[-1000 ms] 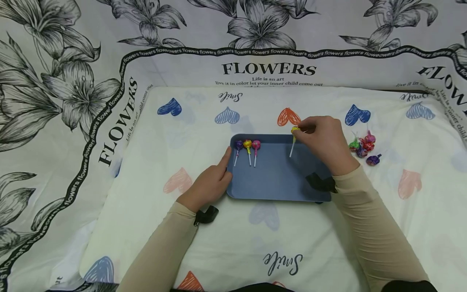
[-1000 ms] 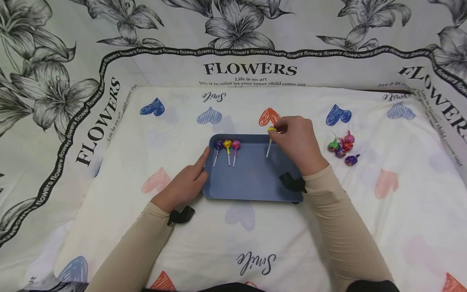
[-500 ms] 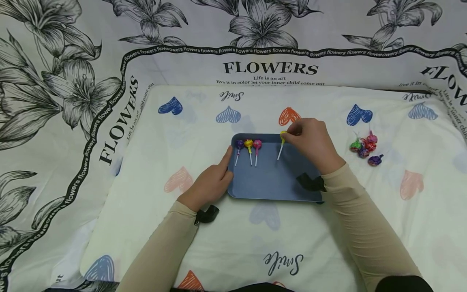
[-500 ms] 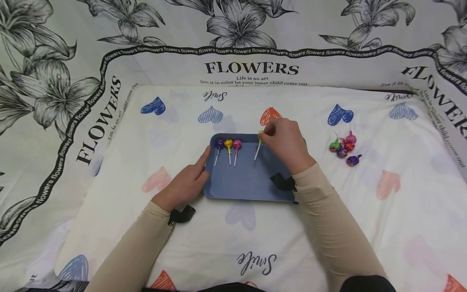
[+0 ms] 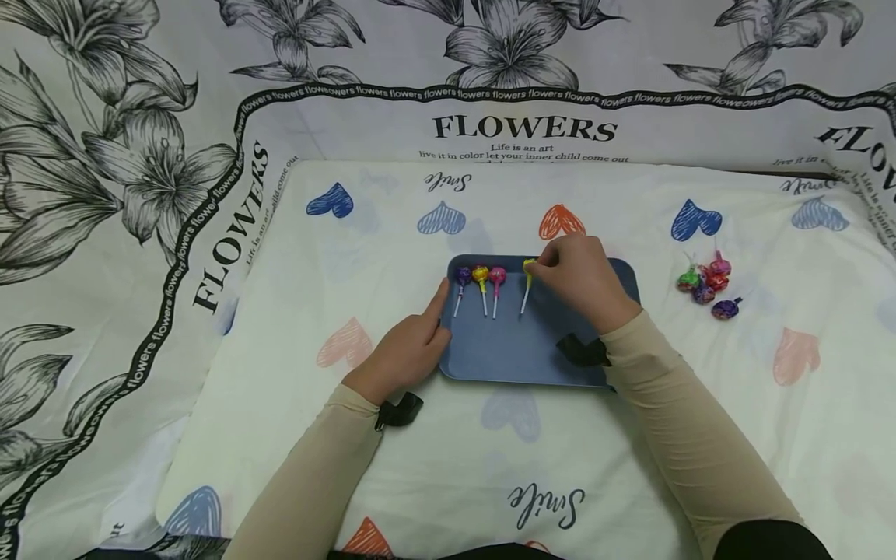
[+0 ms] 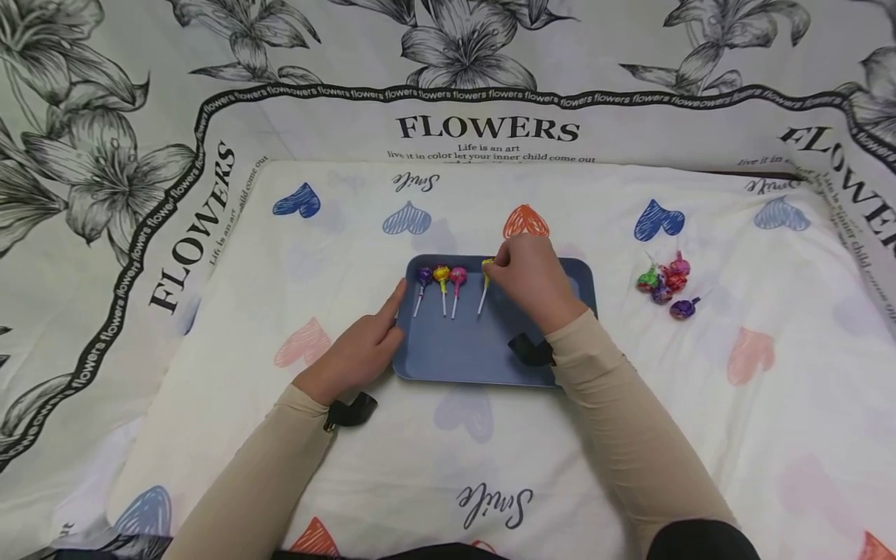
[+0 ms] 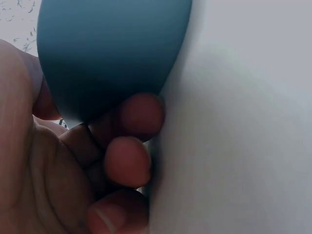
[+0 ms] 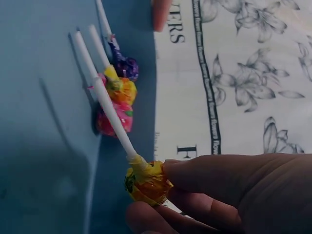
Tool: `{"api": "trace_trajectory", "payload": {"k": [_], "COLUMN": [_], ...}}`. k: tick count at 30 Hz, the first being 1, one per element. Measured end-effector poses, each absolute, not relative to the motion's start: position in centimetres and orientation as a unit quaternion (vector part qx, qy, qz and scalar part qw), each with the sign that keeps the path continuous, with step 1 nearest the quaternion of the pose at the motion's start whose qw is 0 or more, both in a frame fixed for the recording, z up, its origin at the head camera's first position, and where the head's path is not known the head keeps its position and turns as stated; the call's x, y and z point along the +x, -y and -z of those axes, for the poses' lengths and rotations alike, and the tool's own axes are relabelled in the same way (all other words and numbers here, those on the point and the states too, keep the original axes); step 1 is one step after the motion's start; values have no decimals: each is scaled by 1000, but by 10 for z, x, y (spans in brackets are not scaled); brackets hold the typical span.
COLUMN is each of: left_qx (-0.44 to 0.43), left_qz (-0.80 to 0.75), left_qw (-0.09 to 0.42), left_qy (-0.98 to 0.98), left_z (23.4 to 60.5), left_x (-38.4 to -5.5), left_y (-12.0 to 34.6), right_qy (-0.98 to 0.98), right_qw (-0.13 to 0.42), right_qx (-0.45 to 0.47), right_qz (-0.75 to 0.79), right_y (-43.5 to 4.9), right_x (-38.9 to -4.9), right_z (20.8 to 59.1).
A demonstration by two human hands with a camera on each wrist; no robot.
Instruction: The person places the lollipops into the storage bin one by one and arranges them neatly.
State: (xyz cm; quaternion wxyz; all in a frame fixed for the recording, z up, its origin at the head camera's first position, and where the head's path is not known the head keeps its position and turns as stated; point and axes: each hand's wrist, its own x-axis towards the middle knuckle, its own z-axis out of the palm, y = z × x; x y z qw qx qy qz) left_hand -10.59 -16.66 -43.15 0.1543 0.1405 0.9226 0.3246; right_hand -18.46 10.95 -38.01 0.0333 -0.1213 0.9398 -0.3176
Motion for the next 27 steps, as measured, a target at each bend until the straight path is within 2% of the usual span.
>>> {"api": "trace_trajectory", "payload": {"k": [14, 27], "left_qx": [141, 142], "left_qz": [-321, -319], "left_qw": [153, 155], "left_qy": [-924, -924], "left_z": [432, 430], "left_x": [-107, -107], "left_y": [167, 166], "right_qy": [-944, -946], "right_qw": [65, 54], "right_qx": [-138, -140], "right_qz": [292, 289], "right_y": [-95, -85], "right_x": [-191, -189], "right_z": [399, 404]}}
